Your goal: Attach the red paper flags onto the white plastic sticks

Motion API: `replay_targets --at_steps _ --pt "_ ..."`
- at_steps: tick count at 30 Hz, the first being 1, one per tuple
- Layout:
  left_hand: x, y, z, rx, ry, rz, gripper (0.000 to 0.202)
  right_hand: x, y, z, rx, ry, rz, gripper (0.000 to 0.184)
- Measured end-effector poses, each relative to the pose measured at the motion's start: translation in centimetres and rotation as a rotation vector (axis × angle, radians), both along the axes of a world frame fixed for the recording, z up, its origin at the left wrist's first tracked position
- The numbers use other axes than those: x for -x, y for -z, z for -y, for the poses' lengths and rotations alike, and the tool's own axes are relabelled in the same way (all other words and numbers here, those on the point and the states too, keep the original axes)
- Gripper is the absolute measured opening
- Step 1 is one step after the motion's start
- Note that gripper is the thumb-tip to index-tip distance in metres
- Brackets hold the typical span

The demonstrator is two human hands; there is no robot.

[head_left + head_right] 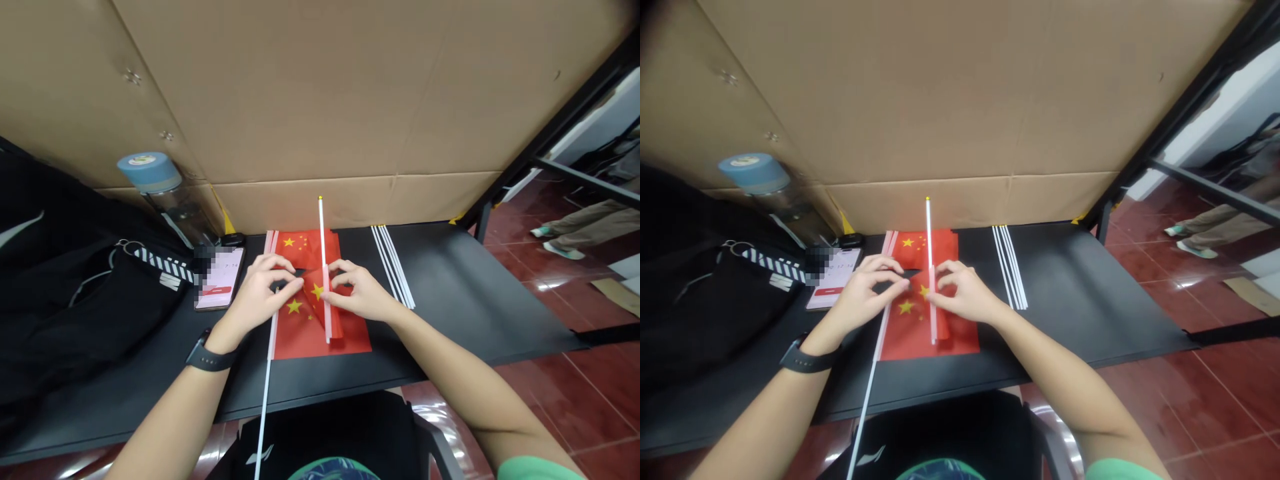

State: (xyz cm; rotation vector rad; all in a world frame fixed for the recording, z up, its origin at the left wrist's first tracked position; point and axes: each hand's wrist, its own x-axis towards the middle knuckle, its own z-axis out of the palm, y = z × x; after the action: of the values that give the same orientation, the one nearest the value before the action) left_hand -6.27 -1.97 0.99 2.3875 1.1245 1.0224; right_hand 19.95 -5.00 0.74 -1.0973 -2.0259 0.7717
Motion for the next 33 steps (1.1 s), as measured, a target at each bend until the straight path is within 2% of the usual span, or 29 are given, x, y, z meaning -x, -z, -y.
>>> replay_targets --at_steps 2,5,14,18,22,27,33 --pt "-0.9 -0.1 0.8 0.014 0.076 -0.046 0.024 0.2 0.2 -0.1 -0.037 0.054 -0.084 0.025" --pt "-2.0 0.2 1.6 0.063 0.116 -0.081 0.021 0.6 0.5 -0.1 -0.054 0.115 -0.160 0.024" --pt "-3.2 1.6 1.9 0.135 0.079 -0.008 0.013 0.9 1.0 -0.3 -0.027 0.117 -0.158 0.023" --pt "-3.1 1.4 2.0 0.160 0.090 -0.019 0.011 0.0 0.6 -0.9 -0.057 0.182 -0.203 0.020" --pt "-3.0 1.2 2.2 0.177 0.106 -0.077 0.015 -1.4 0.2 -1.7 0.000 0.237 -0.288 0.027" --pt "-3.2 1.1 2.4 0.193 0.127 -0.145 0.017 -2.0 0.4 -2.2 0.061 0.198 -0.340 0.033" --pt "-3.3 0.9 2.5 0.225 0.125 -0.191 0.016 -1.6 0.8 -2.1 0.048 0.161 -0.312 0.030"
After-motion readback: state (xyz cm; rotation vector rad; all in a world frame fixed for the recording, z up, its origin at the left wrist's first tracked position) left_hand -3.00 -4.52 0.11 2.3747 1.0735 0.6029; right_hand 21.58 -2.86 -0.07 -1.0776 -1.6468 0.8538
